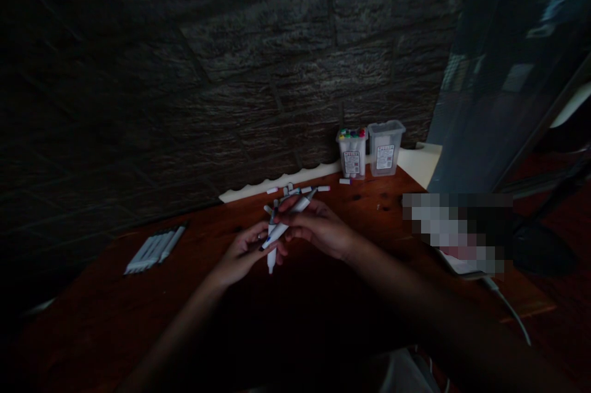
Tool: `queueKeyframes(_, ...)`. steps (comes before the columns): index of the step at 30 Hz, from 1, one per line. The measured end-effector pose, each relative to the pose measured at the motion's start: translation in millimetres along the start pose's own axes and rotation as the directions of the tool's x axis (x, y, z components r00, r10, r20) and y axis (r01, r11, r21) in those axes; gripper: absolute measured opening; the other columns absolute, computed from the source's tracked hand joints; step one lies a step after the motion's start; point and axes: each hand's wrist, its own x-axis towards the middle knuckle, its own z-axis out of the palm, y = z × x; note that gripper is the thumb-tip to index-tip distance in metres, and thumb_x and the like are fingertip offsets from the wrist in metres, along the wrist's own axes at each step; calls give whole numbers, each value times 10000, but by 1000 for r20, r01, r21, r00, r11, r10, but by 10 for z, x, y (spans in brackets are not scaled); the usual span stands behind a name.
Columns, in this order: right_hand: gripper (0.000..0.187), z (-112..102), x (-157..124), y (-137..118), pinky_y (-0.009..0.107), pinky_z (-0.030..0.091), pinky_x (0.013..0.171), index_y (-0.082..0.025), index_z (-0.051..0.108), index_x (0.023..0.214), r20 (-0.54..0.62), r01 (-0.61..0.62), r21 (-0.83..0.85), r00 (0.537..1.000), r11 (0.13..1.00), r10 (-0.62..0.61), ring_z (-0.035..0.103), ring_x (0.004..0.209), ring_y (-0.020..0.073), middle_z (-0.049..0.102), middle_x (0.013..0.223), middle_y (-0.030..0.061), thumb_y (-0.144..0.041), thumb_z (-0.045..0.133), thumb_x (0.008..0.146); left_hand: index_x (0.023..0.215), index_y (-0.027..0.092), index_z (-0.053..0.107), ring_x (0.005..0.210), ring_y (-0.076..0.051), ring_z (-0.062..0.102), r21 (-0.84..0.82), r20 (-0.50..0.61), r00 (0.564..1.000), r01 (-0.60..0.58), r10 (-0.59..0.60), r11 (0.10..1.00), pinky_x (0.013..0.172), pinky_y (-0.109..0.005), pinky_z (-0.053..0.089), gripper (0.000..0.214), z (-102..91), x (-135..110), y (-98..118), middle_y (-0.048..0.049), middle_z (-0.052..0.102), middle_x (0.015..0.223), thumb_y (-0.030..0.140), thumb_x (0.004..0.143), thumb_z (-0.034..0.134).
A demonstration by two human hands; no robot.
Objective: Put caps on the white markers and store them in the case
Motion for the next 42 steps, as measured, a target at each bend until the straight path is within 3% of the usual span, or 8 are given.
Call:
queueKeyframes(13,132,2,9,-7,231,510,623,-190,616,889,11,-13,-45,1000,999,13,618,692,98,663,804,-6,-166,683,778,1034,125,576,663,-159,656,-23,-27,999,33,-33,999,593,-271,539,248,17,1,7,-79,689,833,277,848,640)
queueKeyframes(23,102,37,-25,31,245,493,605,-162,596,889,108,-9,-287,993,958,42,604,609,92,648,732,-10,-199,659,818,1059,126,561,689,-148,671,-50,-20,1000,10,-11,999,607,-251,547,246,21,13,-18,-99,704,907,278,873,612)
queueKeyframes(42,101,18,-12,29,248,482,593,-170,585,901,108,6,-284,994,959,26,605,601,94,642,735,-19,-193,648,825,1081,132,558,705,-149,671,-53,-14,1000,23,-24,998,620,-256,548,253,7,6,-37,-107,698,957,282,882,599)
